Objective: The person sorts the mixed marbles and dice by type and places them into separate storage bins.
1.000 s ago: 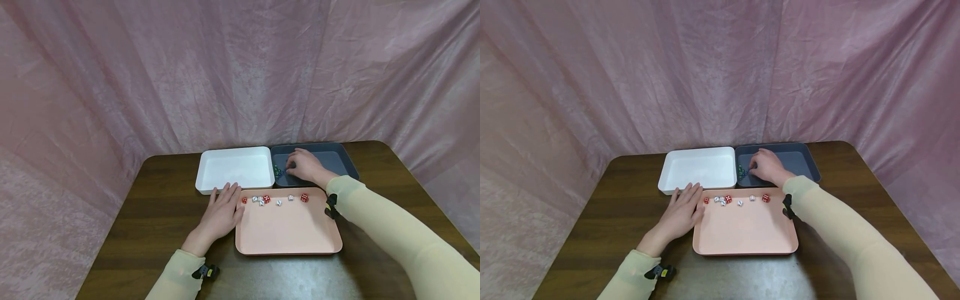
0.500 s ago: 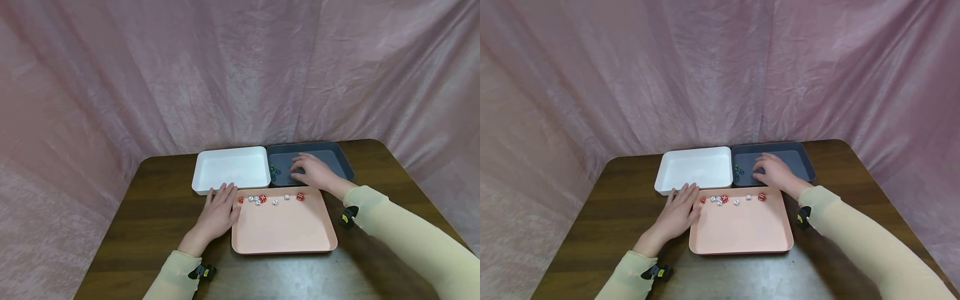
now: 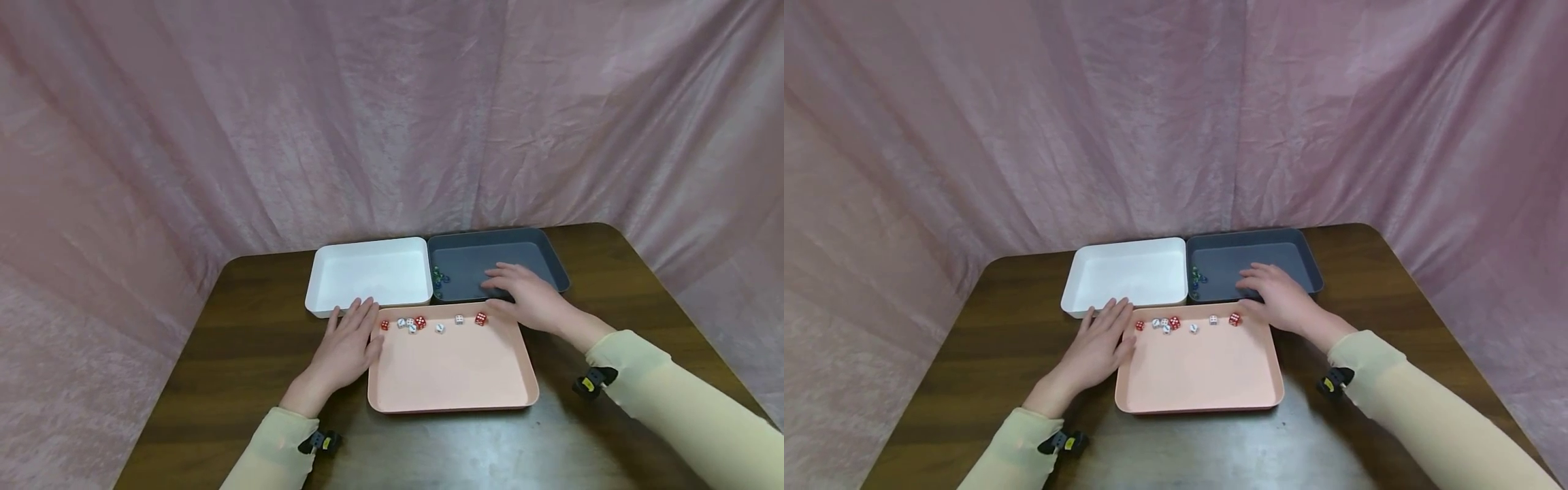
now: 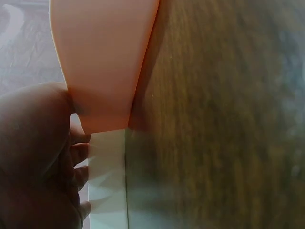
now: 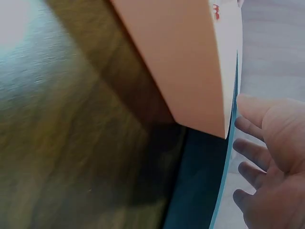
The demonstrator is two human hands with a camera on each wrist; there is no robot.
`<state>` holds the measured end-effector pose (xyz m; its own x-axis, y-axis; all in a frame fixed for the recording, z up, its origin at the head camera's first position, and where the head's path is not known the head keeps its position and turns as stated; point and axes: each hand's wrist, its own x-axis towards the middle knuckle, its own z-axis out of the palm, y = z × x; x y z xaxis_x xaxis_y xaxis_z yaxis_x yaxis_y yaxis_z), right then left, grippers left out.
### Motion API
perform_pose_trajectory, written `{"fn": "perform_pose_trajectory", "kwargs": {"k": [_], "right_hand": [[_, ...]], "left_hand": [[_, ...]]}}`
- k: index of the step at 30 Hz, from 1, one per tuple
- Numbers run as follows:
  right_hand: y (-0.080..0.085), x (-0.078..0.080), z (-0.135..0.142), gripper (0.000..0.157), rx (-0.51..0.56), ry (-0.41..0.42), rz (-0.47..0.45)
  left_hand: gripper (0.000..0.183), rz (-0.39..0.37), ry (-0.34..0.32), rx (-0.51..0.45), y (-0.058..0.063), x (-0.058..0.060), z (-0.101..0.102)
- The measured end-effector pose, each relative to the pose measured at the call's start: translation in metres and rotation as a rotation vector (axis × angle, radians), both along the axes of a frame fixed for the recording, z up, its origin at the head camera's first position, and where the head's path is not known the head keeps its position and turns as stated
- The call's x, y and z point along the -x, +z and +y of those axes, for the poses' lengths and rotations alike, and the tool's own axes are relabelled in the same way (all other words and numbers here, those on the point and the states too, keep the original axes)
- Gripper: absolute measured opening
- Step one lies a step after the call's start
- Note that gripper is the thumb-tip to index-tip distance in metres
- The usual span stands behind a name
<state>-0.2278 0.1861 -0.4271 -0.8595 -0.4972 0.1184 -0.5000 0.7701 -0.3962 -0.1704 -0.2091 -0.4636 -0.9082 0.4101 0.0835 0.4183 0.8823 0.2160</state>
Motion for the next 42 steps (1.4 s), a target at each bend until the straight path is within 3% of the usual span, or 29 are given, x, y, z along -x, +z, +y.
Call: {"fn": "perform_pose_trajectory", "kwargs": {"k": [10, 18, 26, 42], "right_hand": [[-0.011, -0.018, -0.005, 0.061, -0.011, 0.078, 0.011], [-0.015, -0.030, -0.009, 0.071, -0.025, 0.061, -0.008], [-0.019, -0.044, -0.016, 0.080, -0.052, 0.048, 0.031], [-0.021, -0.051, -0.033, 0.076, -0.106, 0.045, 0.034]], "left_hand": [[0.066, -0.023, 0.017, 0.065, 0.002, -0.003, -0.020], [0.066, -0.010, 0.000, 0.091, 0.004, -0.003, -0.029], [0.065, 0.000, -0.017, 0.116, 0.007, -0.004, -0.039], [0.066, 0.003, -0.024, 0.128, 0.014, -0.005, -0.054]]}}
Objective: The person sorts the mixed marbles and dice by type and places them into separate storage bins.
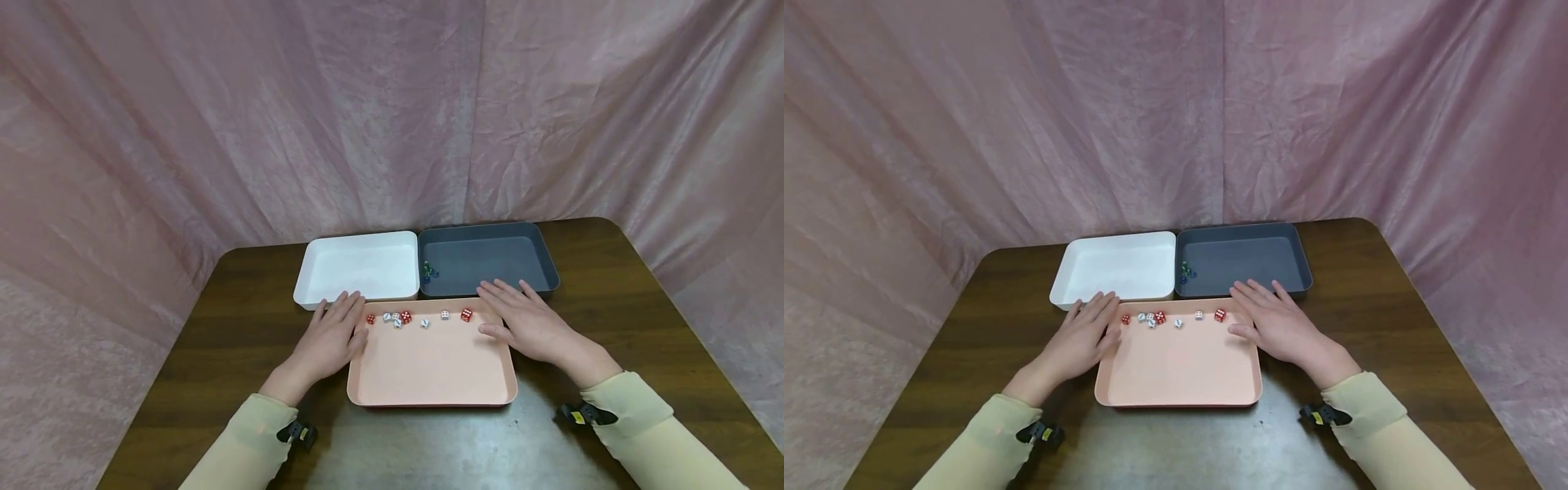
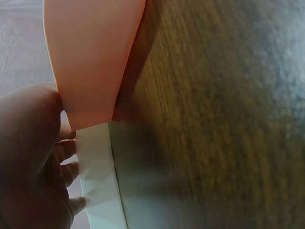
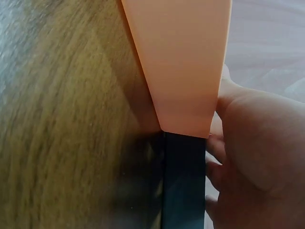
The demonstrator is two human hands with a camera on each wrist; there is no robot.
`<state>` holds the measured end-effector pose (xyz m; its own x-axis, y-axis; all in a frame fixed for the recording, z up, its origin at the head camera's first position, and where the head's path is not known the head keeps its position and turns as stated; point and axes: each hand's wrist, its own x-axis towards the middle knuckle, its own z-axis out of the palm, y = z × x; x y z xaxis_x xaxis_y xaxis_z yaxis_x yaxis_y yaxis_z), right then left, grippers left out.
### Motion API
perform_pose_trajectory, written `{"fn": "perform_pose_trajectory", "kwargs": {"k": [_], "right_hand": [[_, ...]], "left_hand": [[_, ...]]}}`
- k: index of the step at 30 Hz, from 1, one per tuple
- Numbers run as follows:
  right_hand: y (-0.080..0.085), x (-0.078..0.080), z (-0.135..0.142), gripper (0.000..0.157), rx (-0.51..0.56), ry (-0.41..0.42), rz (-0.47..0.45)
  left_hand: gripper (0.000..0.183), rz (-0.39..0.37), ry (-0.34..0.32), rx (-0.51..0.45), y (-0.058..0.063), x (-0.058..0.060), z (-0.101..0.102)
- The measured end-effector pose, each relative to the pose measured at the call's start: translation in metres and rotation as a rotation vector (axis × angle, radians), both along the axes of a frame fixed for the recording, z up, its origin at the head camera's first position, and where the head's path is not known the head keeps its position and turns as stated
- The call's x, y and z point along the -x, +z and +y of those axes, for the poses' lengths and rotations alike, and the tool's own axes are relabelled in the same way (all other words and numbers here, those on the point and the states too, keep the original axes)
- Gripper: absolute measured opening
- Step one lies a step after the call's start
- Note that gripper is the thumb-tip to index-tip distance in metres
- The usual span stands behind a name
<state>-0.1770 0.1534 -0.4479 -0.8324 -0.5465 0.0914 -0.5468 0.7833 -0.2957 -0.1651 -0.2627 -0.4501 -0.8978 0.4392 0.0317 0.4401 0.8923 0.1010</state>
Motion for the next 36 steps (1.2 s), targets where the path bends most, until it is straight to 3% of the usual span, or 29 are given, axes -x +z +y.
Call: {"fn": "perform_pose_trajectory", "kwargs": {"k": [8, 18, 27, 36], "right_hand": [[-0.002, -0.004, -0.004, 0.078, -0.026, -0.018, -0.005], [-0.002, -0.010, -0.006, 0.077, -0.026, -0.010, -0.009], [-0.003, -0.010, -0.005, 0.077, -0.025, -0.017, -0.020], [-0.005, -0.011, -0.009, 0.076, -0.029, -0.005, -0.020]], "left_hand": [[0.068, 0.001, 0.007, -0.025, 0.001, -0.004, -0.002], [0.063, 0.098, -0.011, -0.091, 0.005, -0.007, 0.005], [0.053, 0.125, -0.016, -0.099, 0.009, -0.011, 0.010], [0.050, 0.174, -0.010, -0.078, -0.001, -0.015, 0.010]]}}
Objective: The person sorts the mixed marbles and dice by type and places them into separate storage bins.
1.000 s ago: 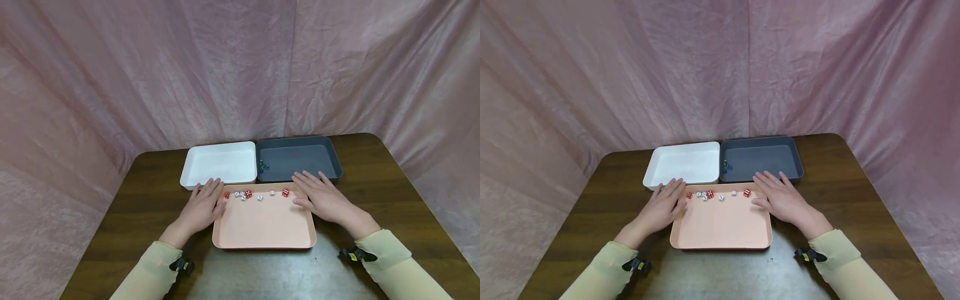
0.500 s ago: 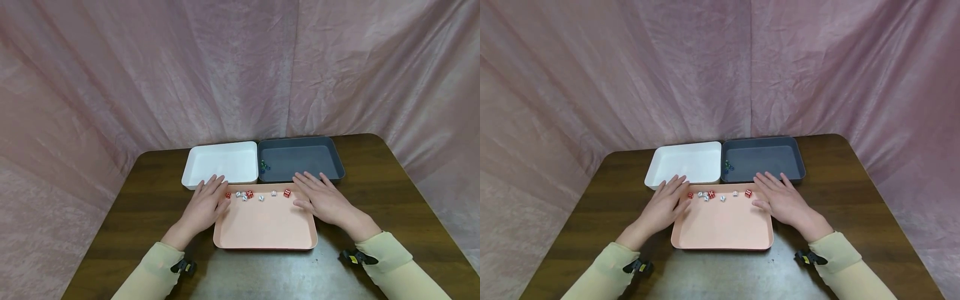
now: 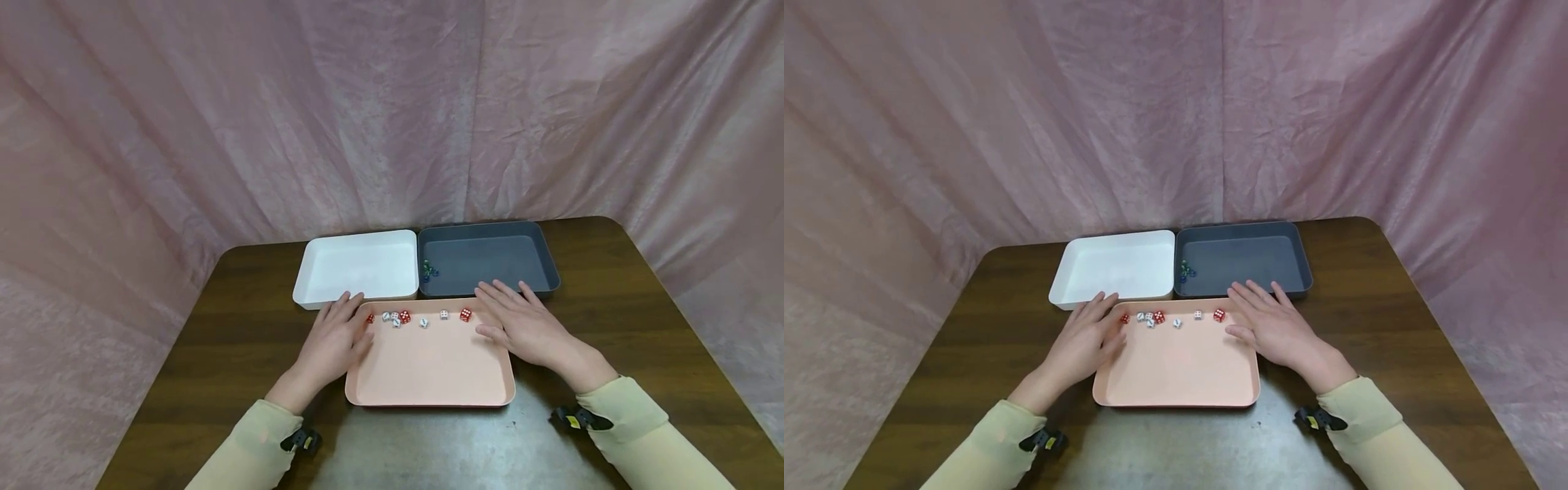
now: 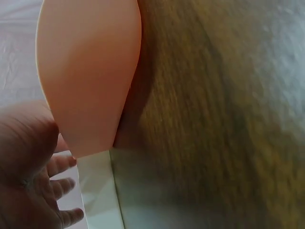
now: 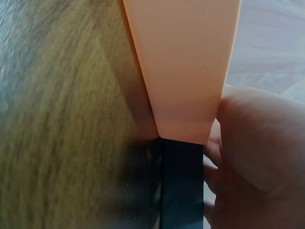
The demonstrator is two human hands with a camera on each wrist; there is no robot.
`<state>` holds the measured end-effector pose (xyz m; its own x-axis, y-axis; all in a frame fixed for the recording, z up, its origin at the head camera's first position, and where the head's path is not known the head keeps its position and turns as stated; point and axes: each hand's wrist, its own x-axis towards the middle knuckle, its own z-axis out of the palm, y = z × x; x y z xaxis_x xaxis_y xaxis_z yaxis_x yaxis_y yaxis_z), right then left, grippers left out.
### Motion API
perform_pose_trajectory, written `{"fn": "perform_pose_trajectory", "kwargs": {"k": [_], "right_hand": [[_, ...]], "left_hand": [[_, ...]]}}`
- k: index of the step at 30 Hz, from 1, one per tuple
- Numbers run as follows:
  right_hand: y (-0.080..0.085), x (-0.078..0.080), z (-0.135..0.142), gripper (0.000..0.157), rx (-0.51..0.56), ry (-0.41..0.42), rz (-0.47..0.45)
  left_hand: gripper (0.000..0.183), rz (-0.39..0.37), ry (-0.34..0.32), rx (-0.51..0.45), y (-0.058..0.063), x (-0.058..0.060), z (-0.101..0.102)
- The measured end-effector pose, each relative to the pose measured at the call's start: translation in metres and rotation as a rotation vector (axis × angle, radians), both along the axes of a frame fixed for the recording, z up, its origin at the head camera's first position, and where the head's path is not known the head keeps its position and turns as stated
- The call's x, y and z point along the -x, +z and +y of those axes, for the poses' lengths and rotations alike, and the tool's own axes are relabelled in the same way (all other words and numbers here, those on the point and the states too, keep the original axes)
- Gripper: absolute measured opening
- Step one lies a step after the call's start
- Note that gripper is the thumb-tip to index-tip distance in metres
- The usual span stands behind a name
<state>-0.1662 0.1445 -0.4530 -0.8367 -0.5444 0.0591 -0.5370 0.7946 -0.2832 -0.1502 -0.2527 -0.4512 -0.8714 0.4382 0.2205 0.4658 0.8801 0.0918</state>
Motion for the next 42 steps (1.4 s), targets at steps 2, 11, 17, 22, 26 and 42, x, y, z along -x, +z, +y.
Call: {"fn": "perform_pose_trajectory", "kwargs": {"k": [2, 11, 17, 22, 26, 42], "right_hand": [[0.000, 0.000, 0.000, 0.076, 0.002, 0.002, -0.004], [0.002, -0.001, 0.000, 0.076, 0.028, 0.009, 0.015], [0.002, -0.002, 0.000, 0.077, 0.027, 0.006, -0.003], [0.002, -0.004, 0.001, 0.078, 0.018, 0.003, -0.023], [0.002, -0.005, 0.003, 0.077, 0.018, 0.003, -0.028], [0.001, -0.004, 0.003, 0.077, 0.015, 0.004, -0.027]], "left_hand": [[0.048, 0.009, 0.013, 0.000, -0.002, 0.000, 0.001], [0.044, 0.026, 0.030, -0.031, -0.001, 0.000, 0.005], [0.045, 0.003, 0.037, -0.028, -0.003, 0.001, 0.006], [0.043, -0.013, 0.045, -0.038, -0.003, -0.001, 0.007], [0.041, -0.019, 0.053, -0.042, -0.002, -0.002, 0.010], [0.042, -0.007, 0.076, -0.051, 0.000, 0.004, 0.013]]}}
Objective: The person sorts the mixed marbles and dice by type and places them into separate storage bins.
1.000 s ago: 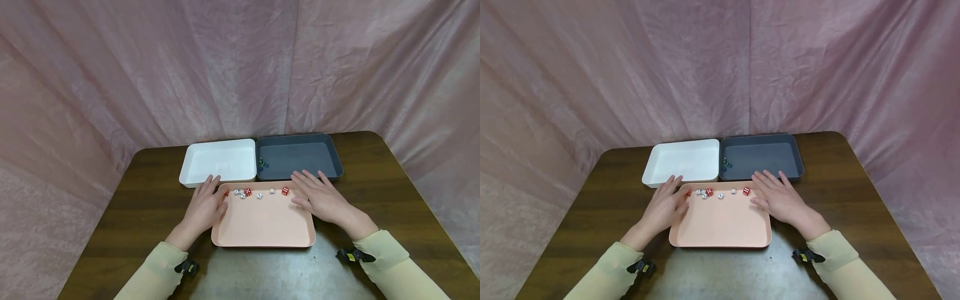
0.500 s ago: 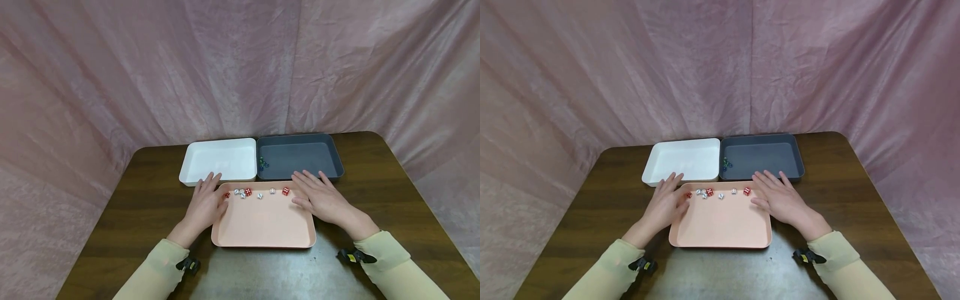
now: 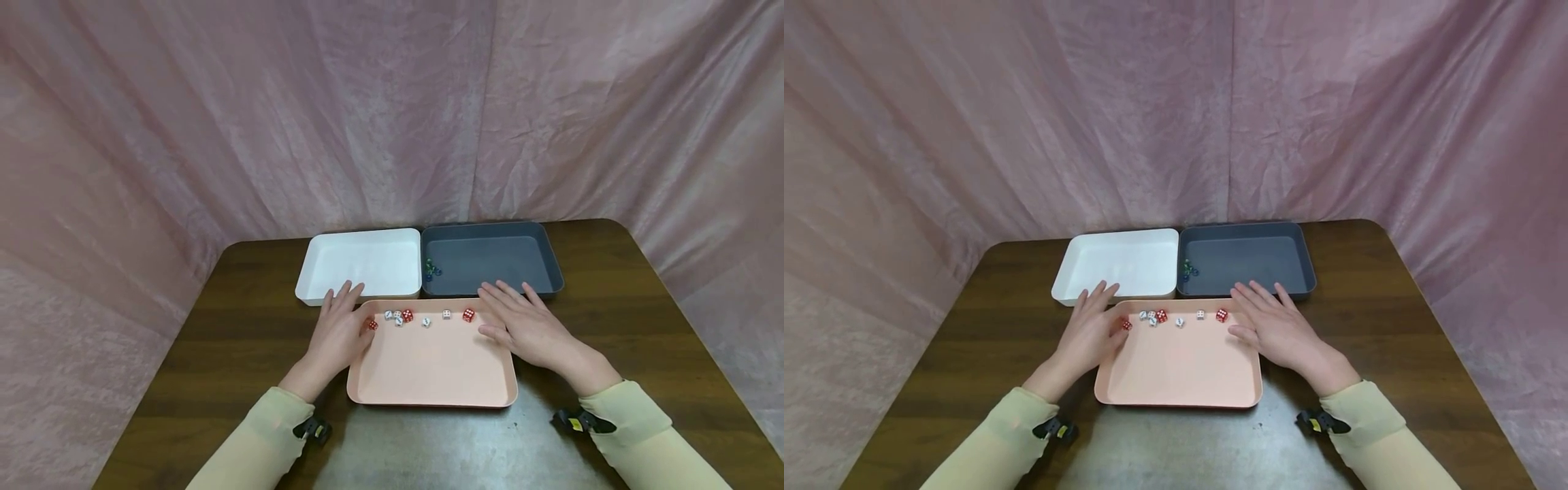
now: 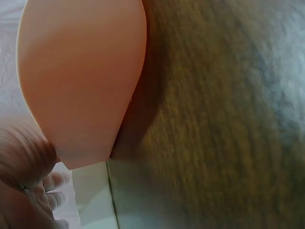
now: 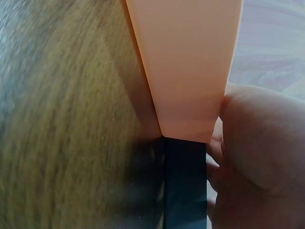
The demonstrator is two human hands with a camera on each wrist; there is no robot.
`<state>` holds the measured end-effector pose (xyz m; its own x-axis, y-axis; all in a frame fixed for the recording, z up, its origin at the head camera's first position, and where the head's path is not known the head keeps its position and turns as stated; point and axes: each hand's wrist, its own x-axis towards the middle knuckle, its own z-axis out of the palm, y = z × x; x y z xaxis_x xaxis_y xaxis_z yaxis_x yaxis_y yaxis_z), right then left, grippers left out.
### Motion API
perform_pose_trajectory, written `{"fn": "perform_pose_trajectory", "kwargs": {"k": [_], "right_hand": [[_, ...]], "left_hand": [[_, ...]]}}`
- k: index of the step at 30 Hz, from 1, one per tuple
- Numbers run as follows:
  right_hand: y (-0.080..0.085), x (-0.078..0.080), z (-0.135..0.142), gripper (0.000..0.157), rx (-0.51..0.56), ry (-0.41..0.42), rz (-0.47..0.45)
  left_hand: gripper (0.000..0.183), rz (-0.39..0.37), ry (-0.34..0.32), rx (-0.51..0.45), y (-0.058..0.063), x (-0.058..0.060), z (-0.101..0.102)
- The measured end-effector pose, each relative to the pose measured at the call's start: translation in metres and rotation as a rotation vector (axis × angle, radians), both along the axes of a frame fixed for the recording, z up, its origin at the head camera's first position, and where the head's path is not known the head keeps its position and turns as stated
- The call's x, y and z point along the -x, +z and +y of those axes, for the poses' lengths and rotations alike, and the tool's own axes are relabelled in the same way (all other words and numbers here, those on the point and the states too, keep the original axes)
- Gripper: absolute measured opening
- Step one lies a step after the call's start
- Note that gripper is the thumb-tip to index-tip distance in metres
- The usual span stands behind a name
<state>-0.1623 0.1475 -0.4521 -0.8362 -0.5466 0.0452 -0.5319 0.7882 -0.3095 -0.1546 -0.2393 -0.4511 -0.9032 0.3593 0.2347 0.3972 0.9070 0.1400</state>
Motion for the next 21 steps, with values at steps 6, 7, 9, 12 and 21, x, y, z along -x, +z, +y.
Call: {"fn": "perform_pose_trajectory", "kwargs": {"k": [6, 7, 9, 12, 21], "right_hand": [[0.0003, -0.0001, -0.0010, 0.077, 0.009, 0.008, 0.002], [0.0003, -0.0001, -0.0010, 0.077, 0.007, 0.008, 0.003], [0.0003, 0.0001, -0.0009, 0.076, 0.007, 0.008, 0.002], [-0.0004, 0.0002, -0.0009, 0.076, 0.003, 0.006, 0.005], [-0.0024, 0.0006, 0.0009, 0.077, -0.006, 0.003, 0.007]], "left_hand": [[0.037, 0.012, 0.013, 0.016, 0.0000, -0.0003, -0.0006], [0.037, 0.012, 0.013, 0.017, -0.0001, -0.0003, -0.0007], [0.038, 0.008, 0.014, 0.016, 0.0002, -0.0009, -0.0006], [0.039, 0.004, 0.015, 0.013, -0.0005, -0.0013, -0.0006], [0.025, -0.018, 0.004, -0.029, -0.0025, -0.0002, 0.0004]]}}
